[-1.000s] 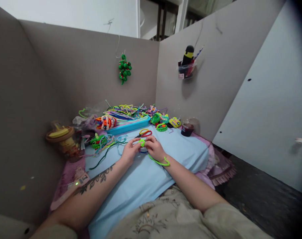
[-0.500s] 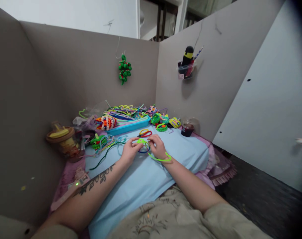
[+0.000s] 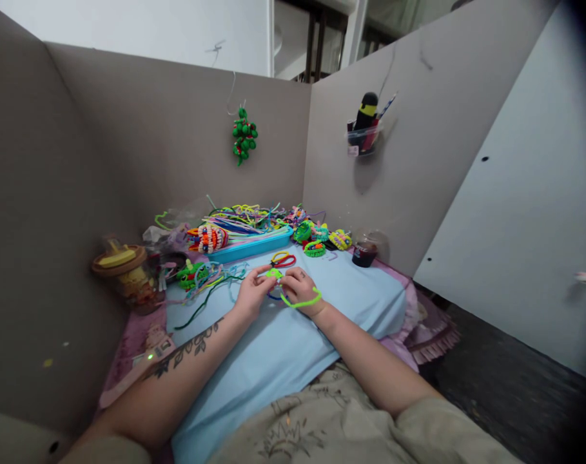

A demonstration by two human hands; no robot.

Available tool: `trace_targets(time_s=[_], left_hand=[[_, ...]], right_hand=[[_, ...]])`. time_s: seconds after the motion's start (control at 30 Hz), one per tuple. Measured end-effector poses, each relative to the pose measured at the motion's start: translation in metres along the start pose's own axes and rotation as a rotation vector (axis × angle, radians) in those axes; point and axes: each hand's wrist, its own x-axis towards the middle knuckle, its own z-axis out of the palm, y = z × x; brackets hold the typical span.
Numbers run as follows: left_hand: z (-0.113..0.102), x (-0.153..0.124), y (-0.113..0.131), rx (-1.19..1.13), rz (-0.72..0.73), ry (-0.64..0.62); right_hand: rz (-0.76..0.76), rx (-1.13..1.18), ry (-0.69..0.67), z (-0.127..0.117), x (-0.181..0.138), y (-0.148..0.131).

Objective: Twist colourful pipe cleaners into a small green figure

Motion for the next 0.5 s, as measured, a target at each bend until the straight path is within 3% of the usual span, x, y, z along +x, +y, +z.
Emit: trace_targets(time_s=[0.3, 0.5], left_hand=[[0.0031, -0.0028, 0.0029, 0.142, 0.186, 0.076], [0.0059, -0.0065, 0.0015, 0.122, 0.174, 0.043]], right_hand=[[0.089, 0.144, 0.083, -0.0035, 0.0037, -0.0029], [0.114, 0.136, 0.037, 0.0021, -0.0002, -0.0042]])
